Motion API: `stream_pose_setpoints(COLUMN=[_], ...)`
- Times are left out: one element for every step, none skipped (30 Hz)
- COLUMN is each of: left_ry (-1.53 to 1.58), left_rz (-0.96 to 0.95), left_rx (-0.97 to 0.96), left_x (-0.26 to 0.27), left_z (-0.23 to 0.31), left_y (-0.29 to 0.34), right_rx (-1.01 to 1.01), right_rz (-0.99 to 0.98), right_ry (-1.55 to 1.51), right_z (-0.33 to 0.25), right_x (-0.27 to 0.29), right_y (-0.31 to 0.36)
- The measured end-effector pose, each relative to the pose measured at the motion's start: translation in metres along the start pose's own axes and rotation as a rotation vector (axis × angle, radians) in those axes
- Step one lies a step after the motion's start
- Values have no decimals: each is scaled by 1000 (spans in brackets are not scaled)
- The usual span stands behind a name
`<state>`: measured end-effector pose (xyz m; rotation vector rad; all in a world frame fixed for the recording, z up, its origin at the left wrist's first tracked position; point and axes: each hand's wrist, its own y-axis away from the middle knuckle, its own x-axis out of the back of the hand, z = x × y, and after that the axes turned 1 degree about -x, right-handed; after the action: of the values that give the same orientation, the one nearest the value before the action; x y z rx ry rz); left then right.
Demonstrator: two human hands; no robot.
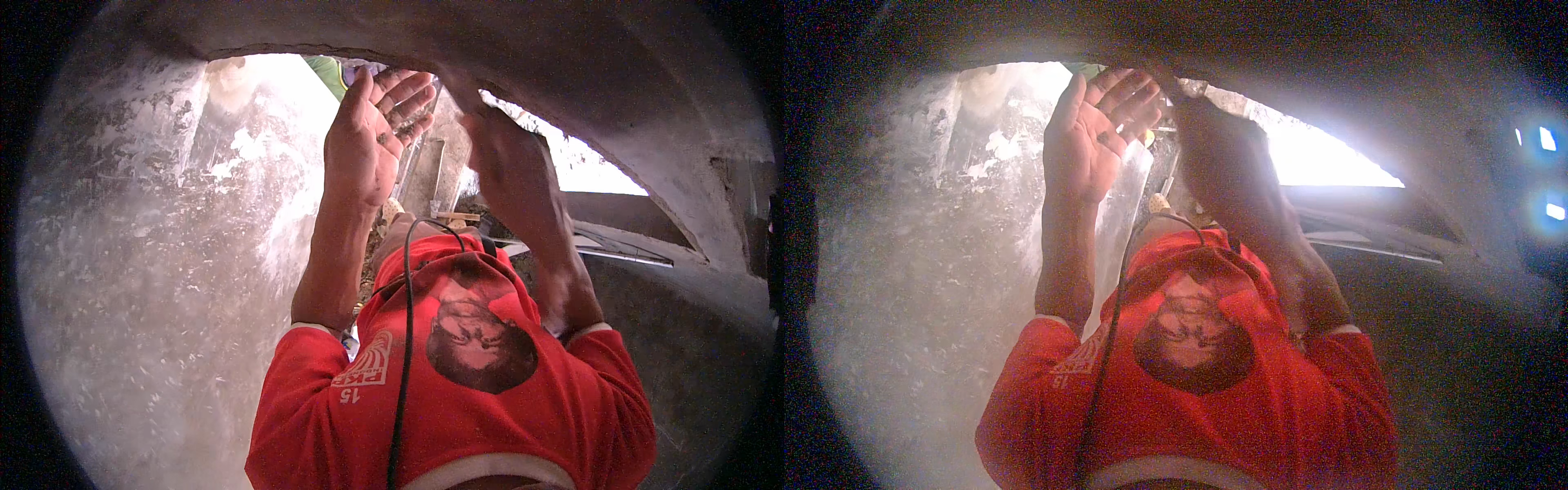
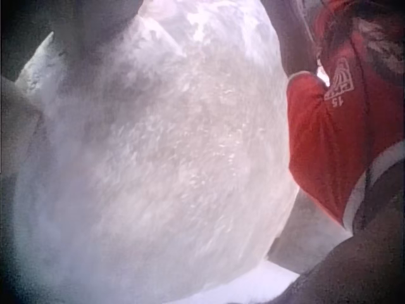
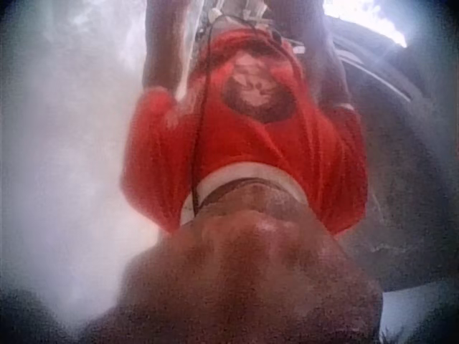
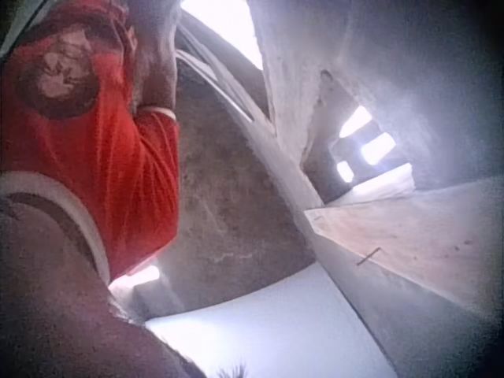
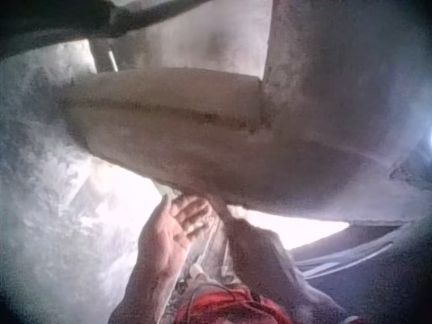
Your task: The person uses a hand trowel to scrape and smooth the surface of a curved concrete structure. They repeatedly apply the tool along the edges and underside, removing loose material and refining the finish.
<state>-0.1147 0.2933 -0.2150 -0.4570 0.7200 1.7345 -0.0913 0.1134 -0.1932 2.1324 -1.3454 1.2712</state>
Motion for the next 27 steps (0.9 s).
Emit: stream_pose_setpoints(left_ry=[-6,-13,-16,-2,13,22,30,26,26,25,23,19,13,1,-6,-13,-22,-30,-39,-46,-29,-30,-34,-38,-33,-35,-41], left_rz=[-16,-29,-55,-30,-11,6,21,20,16,12,-10,-39,-66,-56,-49,-42,11,-5,-21,-29,-21,-58,-92,-126,-132,-118,-103], left_rx=[-4,-2,-11,-27,-29,-42,-53,-48,-38,-27,-9,9,21,21,29,38,46,51,56,60,61,75,92,108,100,100,94], left_x=[0,0,1,1,0,-1,-2,0,2,5,7,7,8,8,9,10,9,11,15,19,18,20,23,26,31,31,30], left_z=[0,-2,-5,-5,-7,-7,-6,-3,-1,0,2,3,6,7,6,6,8,11,13,16,21,24,24,25,23,23,26], left_y=[0,2,1,0,-1,-3,-5,-5,-4,-3,-2,-4,-7,-9,-12,-14,-15,-17,-20,-20,-19,-19,-19,-20,-24,-24,-25], right_rx=[-14,-113,-151,-190,-110,-20,147,97,43,-12,72,-103,-165,-156,-148,-62,12,60,5,-47,-34,-21,-258,-303,-346,-409,-256], right_rz=[48,13,-6,-25,-9,15,128,85,41,-2,41,-14,-29,-12,2,47,59,43,21,-6,56,117,33,27,21,23,31], right_ry=[-16,-80,-76,-72,-51,-32,-58,-64,-64,-65,-50,-97,-146,-148,-145,-90,-131,-106,-91,-81,-108,-137,-151,-174,-198,-217,-141], right_z=[8,4,10,17,17,14,13,10,4,0,5,9,10,12,13,16,8,3,-3,-11,-4,5,-7,-5,-3,-1,1], right_x=[4,15,10,4,-2,-11,-22,-20,-12,-7,3,12,17,12,7,-8,-20,-29,-29,-29,-30,-28,-14,-16,-19,-23,-33], right_y=[15,27,25,18,9,-4,-11,-12,-10,-6,5,21,27,25,22,5,-15,-24,-27,-25,-13,4,17,16,14,16,-8])
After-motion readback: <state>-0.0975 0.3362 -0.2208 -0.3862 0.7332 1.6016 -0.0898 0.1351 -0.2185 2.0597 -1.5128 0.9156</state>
